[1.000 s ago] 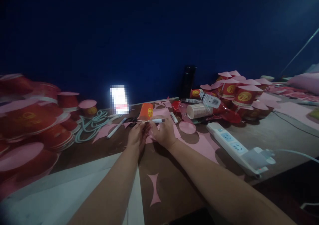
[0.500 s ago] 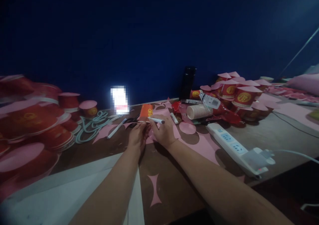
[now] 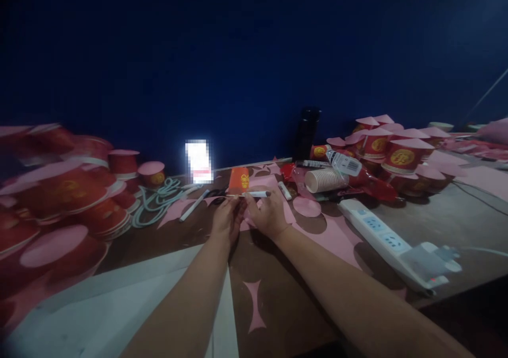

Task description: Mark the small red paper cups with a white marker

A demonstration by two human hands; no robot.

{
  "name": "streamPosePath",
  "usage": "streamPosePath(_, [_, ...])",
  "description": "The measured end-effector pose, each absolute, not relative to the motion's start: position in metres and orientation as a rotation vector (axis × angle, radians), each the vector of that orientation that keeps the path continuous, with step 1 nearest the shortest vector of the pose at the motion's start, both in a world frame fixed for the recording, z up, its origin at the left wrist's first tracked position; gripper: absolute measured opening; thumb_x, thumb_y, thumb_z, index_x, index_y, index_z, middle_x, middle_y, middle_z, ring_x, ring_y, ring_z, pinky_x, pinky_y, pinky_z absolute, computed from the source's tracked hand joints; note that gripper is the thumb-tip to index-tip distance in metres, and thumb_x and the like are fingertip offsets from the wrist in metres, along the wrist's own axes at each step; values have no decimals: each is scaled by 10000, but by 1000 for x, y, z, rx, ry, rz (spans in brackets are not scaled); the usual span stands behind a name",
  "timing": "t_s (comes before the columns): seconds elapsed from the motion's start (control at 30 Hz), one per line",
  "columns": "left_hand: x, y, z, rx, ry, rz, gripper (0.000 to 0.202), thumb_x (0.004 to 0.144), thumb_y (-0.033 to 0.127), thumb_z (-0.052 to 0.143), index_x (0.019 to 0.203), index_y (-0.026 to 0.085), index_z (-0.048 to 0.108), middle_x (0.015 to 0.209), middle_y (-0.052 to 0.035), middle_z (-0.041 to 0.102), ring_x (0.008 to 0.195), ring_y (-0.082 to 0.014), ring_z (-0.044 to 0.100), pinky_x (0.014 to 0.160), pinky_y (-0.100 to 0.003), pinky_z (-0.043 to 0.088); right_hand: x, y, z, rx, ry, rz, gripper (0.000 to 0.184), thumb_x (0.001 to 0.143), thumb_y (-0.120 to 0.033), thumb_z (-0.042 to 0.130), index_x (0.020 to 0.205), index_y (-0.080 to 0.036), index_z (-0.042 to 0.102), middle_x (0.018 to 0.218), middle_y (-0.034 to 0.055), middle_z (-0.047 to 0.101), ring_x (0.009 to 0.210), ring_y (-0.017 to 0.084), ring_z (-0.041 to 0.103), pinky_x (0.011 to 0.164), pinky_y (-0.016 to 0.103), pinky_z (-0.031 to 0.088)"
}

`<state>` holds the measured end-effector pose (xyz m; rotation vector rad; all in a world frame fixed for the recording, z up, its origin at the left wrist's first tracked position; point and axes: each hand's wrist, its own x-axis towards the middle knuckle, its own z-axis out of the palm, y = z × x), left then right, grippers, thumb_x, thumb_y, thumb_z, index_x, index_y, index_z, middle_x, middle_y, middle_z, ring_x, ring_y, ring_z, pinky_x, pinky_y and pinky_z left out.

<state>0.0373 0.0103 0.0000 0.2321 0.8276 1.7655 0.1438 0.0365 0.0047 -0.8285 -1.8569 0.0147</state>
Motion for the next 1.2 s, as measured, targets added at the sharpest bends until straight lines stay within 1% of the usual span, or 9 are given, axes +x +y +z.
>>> streamPosePath(0.13, [37, 10, -1, 248, 824, 1767, 63, 705, 96, 663, 691, 112, 603, 641, -21, 640, 604, -82, 620, 701, -218, 502, 144, 36, 4, -818, -1855, 3, 87, 853, -262, 554, 875, -199, 610, 899, 48, 694, 855, 187, 642, 841, 362, 468])
streamPosePath(0.27, [37, 10, -1, 266, 806, 1767, 55, 702, 108, 674, 732, 108, 628, 669, -22, 651, 615, -75, 621, 704, -211, 504, 143, 39, 3, -779, -1826, -21, 94, 858, -269, 556, 899, -208, 614, 913, 59, 696, 883, 195, 642, 841, 367, 476])
streamPosePath(0.37, [36, 10, -1, 267, 803, 1755, 58, 714, 105, 665, 768, 108, 646, 673, -18, 651, 613, -70, 621, 697, -201, 507, 143, 40, 3, -795, -1821, -25, 111, 866, -279, 548, 927, -216, 616, 925, 54, 698, 883, 197, 643, 877, 385, 463])
streamPosePath(0.47, [37, 10, 0, 274, 791, 1756, 56, 734, 94, 641, 788, 102, 654, 678, -21, 653, 605, -67, 622, 683, -193, 512, 143, 41, 3, -820, -1818, -40, 122, 865, -288, 551, 916, -208, 627, 928, 57, 699, 898, 202, 643, 938, 409, 428])
streamPosePath(0.63, [37, 9, 1, 281, 793, 1755, 54, 726, 95, 651, 779, 104, 651, 664, -20, 649, 598, -66, 621, 668, -184, 514, 143, 41, 4, -816, -1810, -31, 126, 860, -289, 555, 918, -208, 633, 938, 62, 698, 923, 206, 637, 892, 382, 457])
streamPosePath(0.8, [37, 10, 1, 285, 800, 1748, 39, 717, 108, 662, 743, 105, 634, 654, -18, 641, 600, -70, 620, 684, -194, 512, 143, 42, 4, -814, -1801, -70, 93, 853, -275, 571, 899, -213, 623, 921, 48, 701, 907, 205, 643, 946, 409, 417])
streamPosePath(0.93, [36, 11, -1, 288, 816, 1740, 72, 704, 124, 683, 756, 114, 634, 677, -18, 650, 612, -74, 624, 723, -214, 510, 143, 42, 5, -802, -1798, -59, 96, 859, -279, 560, 905, -214, 614, 922, 51, 697, 901, 196, 644, 876, 364, 459])
streamPosePath(1.0, [36, 11, -1, 278, 814, 1736, 68, 708, 119, 676, 763, 111, 637, 677, -22, 653, 607, -75, 624, 722, -219, 512, 143, 42, 5, -813, -1801, -51, 99, 860, -283, 553, 899, -213, 612, 915, 51, 698, 885, 200, 645, 864, 369, 464])
streamPosePath(1.2, [36, 11, -3, 278, 824, 1751, 93, 689, 137, 697, 715, 116, 610, 668, -21, 648, 619, -80, 628, 725, -220, 509, 145, 40, 4, -851, -1839, -60, 90, 857, -281, 547, 860, -224, 617, 875, 29, 708, 840, 204, 642, 950, 413, 404])
